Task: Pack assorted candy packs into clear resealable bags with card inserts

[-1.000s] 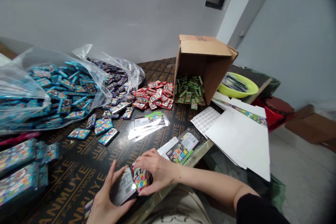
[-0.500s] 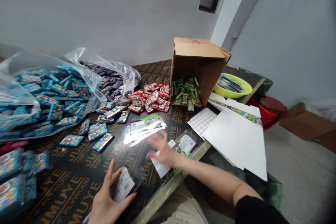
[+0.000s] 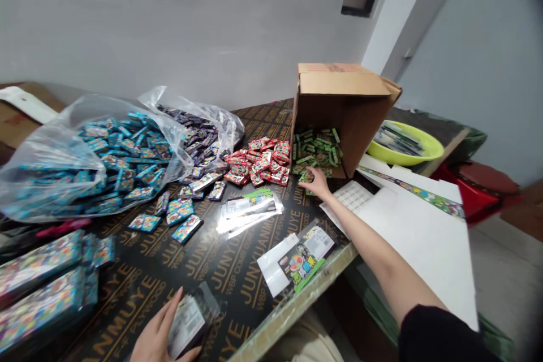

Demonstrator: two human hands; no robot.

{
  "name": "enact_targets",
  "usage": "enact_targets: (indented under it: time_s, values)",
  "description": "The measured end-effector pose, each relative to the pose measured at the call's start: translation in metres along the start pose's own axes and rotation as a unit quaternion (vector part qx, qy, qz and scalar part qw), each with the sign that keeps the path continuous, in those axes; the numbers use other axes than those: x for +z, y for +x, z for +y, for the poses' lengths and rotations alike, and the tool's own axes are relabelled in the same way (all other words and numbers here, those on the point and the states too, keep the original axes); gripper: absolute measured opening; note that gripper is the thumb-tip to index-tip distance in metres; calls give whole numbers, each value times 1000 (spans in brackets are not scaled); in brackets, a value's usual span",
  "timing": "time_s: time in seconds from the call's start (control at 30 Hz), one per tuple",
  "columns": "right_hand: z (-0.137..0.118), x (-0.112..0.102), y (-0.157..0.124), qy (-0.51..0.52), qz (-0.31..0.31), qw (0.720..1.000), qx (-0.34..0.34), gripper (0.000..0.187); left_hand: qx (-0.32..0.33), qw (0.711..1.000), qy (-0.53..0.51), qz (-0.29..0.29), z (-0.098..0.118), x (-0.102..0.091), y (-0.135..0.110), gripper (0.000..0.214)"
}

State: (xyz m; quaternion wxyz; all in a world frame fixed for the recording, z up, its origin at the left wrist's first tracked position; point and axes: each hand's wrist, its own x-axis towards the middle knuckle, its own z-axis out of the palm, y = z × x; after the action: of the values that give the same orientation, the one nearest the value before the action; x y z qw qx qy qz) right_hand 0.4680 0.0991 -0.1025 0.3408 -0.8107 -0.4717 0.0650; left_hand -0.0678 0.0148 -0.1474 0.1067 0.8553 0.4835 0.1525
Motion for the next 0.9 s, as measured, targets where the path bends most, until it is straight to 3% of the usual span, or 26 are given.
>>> enact_targets:
  time_s: [0.1,0.2,0.37,0.47,0.6,0.77,0.83,0.9]
  values:
    - [-39,24,-42,42,-33,990,-134,76,-31,999,3,-23,1,-3,-4,88]
    - [-78,42,-92,103,-97,953,-269,79,-46,998,-10,-36,12,-6,-3,89]
    - [-126,75,-166,114,-274,877,-378,86,-62,997,-32,-39,33,-9,-2,89]
    - [-135,89,-189,57,-338,848,-404,91,-65,997,-40,-30,35,-11,-7,91]
    - [-139,93,-199,-12,-353,829,-435,87,-75,996,-47,-16,31,-13,-16,93]
    - [-152,87,-216,-52,-314,890,-325,89,-84,996,-41,0,28,-11,-19,91]
    - [-158,81,-222,-39,-339,892,-297,93,-88,995,-38,3,27,-11,-19,90]
    - [-161,74,-223,-9,-382,874,-301,97,-89,995,-37,3,27,-11,-19,90]
